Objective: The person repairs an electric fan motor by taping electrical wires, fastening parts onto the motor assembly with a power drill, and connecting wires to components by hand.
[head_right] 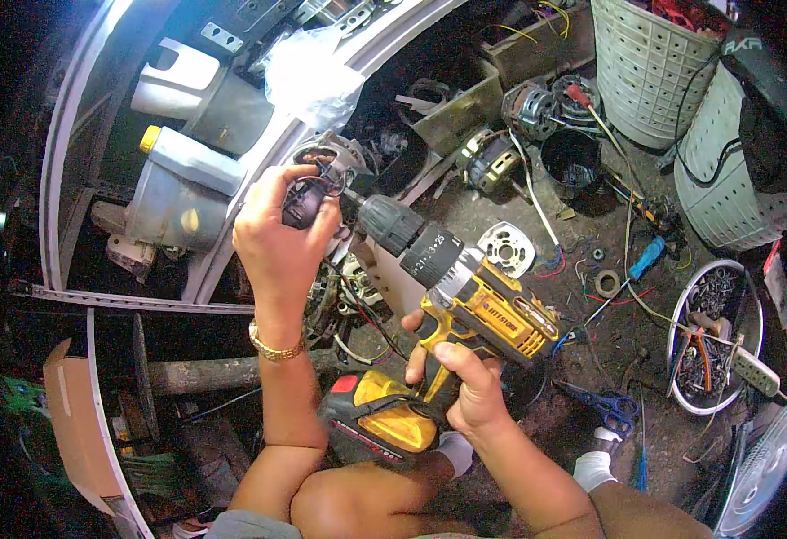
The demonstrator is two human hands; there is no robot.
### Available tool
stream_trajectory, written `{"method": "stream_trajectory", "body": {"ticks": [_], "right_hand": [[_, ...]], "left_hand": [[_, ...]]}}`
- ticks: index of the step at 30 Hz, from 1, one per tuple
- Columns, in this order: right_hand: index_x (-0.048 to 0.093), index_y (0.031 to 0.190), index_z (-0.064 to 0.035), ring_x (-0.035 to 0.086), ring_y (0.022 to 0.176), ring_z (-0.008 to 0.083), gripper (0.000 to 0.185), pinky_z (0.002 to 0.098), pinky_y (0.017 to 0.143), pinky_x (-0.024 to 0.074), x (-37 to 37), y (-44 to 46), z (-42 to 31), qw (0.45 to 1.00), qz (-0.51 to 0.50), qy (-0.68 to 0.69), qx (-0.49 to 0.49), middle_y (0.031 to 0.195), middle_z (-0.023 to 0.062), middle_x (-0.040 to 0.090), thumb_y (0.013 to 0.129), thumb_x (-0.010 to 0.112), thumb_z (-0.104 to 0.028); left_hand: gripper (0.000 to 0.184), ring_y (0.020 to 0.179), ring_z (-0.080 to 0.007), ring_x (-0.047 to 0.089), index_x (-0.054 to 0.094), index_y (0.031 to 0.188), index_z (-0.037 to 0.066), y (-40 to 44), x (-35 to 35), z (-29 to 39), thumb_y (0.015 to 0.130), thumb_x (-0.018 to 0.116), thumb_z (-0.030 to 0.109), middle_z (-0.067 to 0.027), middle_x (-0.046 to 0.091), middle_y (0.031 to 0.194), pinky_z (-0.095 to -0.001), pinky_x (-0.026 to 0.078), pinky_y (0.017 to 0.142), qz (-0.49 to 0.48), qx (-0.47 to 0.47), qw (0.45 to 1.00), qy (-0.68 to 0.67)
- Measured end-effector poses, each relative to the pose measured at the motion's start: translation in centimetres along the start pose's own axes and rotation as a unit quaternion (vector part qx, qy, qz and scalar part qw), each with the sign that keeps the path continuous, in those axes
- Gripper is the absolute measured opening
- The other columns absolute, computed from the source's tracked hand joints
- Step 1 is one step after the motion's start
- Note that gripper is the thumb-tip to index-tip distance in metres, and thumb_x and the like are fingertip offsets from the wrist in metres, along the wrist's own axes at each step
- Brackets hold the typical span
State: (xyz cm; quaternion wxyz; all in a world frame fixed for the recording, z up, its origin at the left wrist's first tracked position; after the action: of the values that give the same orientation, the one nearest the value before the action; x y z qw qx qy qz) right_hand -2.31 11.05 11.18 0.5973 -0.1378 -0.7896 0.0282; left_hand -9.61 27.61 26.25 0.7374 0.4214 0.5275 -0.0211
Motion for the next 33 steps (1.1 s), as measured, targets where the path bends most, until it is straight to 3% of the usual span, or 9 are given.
{"method": "stream_trajectory", "body": {"ticks": [7, 9, 18, 21, 28, 33], "right_hand": [[0.046, 0.129, 0.0, 0.065, 0.065, 0.0232, 0.052, 0.0312, 0.058, 0.057, 0.8, -0.4, -1.7, 0.999, 0.022, -0.029, -0.007, 0.11, 0.0212, 0.06, 0.081, 0.062, -0.01], [0.05, 0.127, -0.0009, 0.064, 0.068, 0.0212, 0.046, 0.0331, 0.065, 0.0553, 1.2, -0.7, -2.4, 0.998, 0.025, -0.066, -0.003, 0.113, 0.0193, 0.062, 0.082, 0.06, -0.009], [0.045, 0.13, 0.0034, 0.065, 0.064, 0.0245, 0.051, 0.0311, 0.057, 0.056, 2.5, -0.9, -5.3, 0.996, 0.025, -0.091, 0.01, 0.11, 0.0255, 0.06, 0.082, 0.06, -0.006], [0.045, 0.129, 0.0043, 0.065, 0.065, 0.0246, 0.05, 0.0314, 0.057, 0.0564, 3.3, -1.1, -5.7, 0.985, 0.03, -0.168, -0.031, 0.109, 0.0257, 0.06, 0.082, 0.059, -0.006], [0.049, 0.122, 0.0052, 0.063, 0.063, 0.0222, 0.047, 0.0369, 0.061, 0.0537, -1.4, 1.5, -3.5, 0.997, -0.047, -0.019, 0.064, 0.108, 0.016, 0.062, 0.083, 0.062, -0.017], [0.05, 0.122, 0.0049, 0.062, 0.063, 0.0212, 0.046, 0.0355, 0.061, 0.0532, -2.4, 2.7, -2.6, 0.993, -0.087, 0.022, 0.081, 0.11, 0.0151, 0.061, 0.083, 0.062, -0.017]], "left_hand": [[0.03, 0.085, -0.0282, 0.063, 0.067, 0.094, 0.011, -0.2, 0.1, -0.4, 0.067, 0.076, 0.018, -0.0076, 0.066, 0.09, -0.0395, 0.052, 0.073, 0.006, 0.004, 1.0, -0.003], [0.03, 0.086, -0.0282, 0.063, 0.067, 0.093, 0.011, -0.2, 0.0, -0.4, 0.066, 0.077, 0.016, -0.0074, 0.067, 0.091, -0.039, 0.052, 0.073, 0.006, 0.01, 1.0, -0.003], [0.029, 0.083, -0.0279, 0.063, 0.066, 0.091, 0.01, -0.3, 0.2, -0.3, 0.065, 0.077, 0.013, -0.0067, 0.067, 0.089, -0.0381, 0.052, 0.072, 0.03, 0.031, 0.999, -0.014], [0.028, 0.083, -0.0276, 0.063, 0.066, 0.091, 0.01, -0.1, 0.3, 0.0, 0.065, 0.077, 0.013, -0.0066, 0.067, 0.089, -0.0381, 0.052, 0.072, 0.031, 0.028, 0.999, -0.01], [0.027, 0.084, -0.0273, 0.063, 0.066, 0.091, 0.01, -0.3, 0.2, -0.3, 0.066, 0.076, 0.013, -0.0065, 0.068, 0.09, -0.0379, 0.051, 0.073, 0.028, 0.03, 0.999, -0.021], [0.028, 0.084, -0.0276, 0.063, 0.066, 0.092, 0.01, -0.5, 0.2, -0.9, 0.066, 0.077, 0.012, -0.0066, 0.068, 0.09, -0.0383, 0.051, 0.073, 0.028, 0.031, 0.999, -0.027]]}}
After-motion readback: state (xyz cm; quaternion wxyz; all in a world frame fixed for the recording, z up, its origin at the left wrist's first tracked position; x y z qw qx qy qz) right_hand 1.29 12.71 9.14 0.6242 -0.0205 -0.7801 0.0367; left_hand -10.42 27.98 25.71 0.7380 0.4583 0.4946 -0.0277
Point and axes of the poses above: each hand's wrist, its own y-axis towards the middle knuckle, its own x-axis out of the palm, z = x × y, the point moved 4 cm from there along y, towards the middle knuckle
